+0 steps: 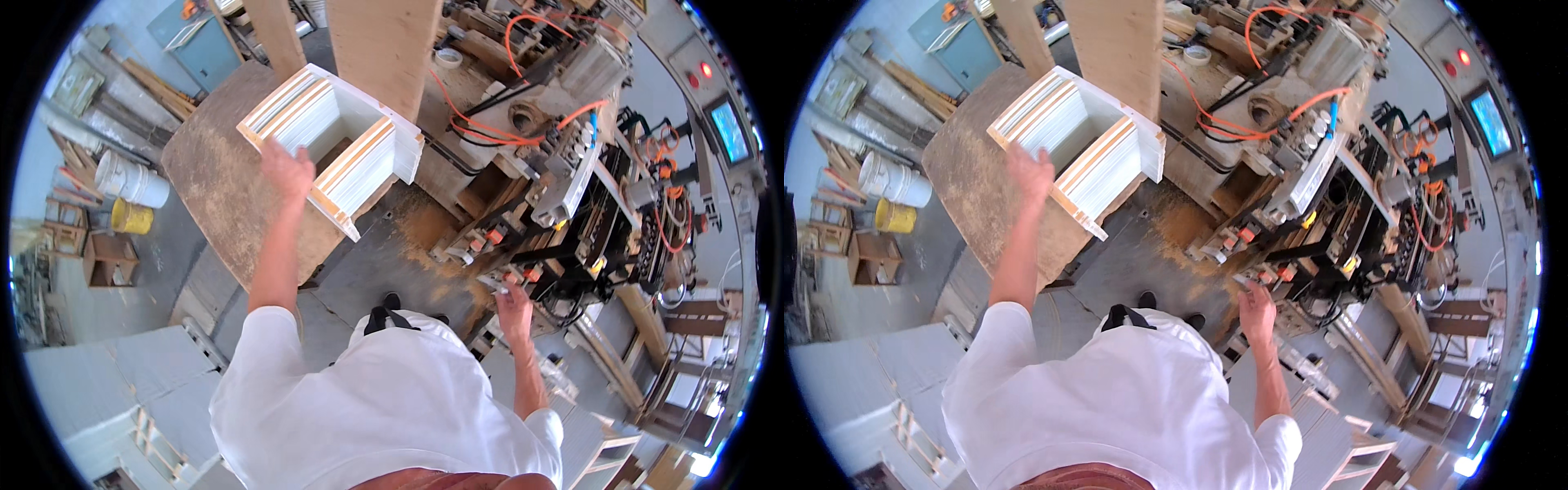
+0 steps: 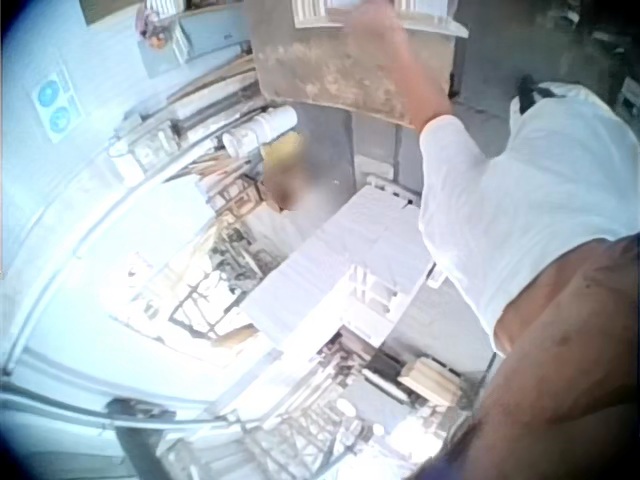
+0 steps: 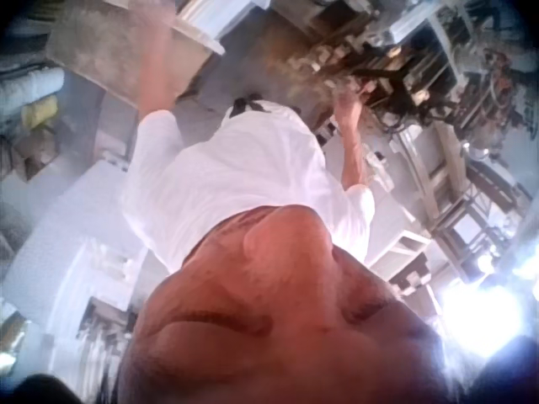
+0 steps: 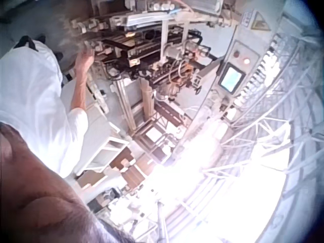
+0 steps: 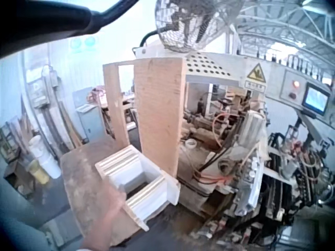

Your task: The person repeatedly picks up wooden frame components and places them onto a jig on a workbench. They align the pieces and appear to secure them using a pneumatic tool, then remove the assembled unit and place it on a nearby table. This cycle repeats with multiple frames throughout the clip.

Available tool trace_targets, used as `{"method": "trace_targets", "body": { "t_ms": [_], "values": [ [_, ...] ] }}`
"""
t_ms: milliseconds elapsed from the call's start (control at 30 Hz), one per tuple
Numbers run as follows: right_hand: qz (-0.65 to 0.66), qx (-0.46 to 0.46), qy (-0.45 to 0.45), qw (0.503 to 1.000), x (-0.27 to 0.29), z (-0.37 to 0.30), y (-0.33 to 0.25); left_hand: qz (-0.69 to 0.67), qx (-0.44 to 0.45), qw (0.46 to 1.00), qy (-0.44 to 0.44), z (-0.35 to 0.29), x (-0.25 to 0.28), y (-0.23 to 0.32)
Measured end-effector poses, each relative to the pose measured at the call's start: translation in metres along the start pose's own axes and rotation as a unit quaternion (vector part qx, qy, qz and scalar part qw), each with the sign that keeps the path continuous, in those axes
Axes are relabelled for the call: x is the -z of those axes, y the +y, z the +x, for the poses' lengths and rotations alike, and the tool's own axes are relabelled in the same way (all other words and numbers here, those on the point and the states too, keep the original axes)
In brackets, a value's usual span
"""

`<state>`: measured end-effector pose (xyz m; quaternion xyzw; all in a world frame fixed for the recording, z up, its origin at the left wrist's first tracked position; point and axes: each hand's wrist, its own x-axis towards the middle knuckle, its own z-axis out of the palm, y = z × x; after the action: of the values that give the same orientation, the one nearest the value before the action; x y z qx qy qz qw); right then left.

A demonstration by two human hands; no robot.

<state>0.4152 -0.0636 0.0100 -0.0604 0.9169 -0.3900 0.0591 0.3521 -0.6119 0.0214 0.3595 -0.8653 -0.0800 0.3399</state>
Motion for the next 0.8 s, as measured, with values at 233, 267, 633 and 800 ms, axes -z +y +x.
{"method": "trace_targets", "body": {
  "t_ms": [233,267,633,800],
  "values": [
    [0.218,0.297,-0.153,0.917,0.037,-0.012,-0.229,-0.058,-0.118,0.953,-0.273,-0.033,-0.001,0.068],
    [0.313,0.323,-0.204,0.869,0.046,-0.021,-0.251,-0.07,-0.138,0.953,-0.26,-0.034,-0.011,0.059],
    [0.74,0.423,-0.222,0.473,0.124,-0.117,-0.28,-0.037,-0.209,0.948,-0.238,-0.039,-0.025,0.065],
    [0.717,0.459,-0.068,0.52,0.161,-0.163,-0.233,-0.052,-0.331,0.941,-0.047,-0.055,-0.03,0.071]
  ]
}}
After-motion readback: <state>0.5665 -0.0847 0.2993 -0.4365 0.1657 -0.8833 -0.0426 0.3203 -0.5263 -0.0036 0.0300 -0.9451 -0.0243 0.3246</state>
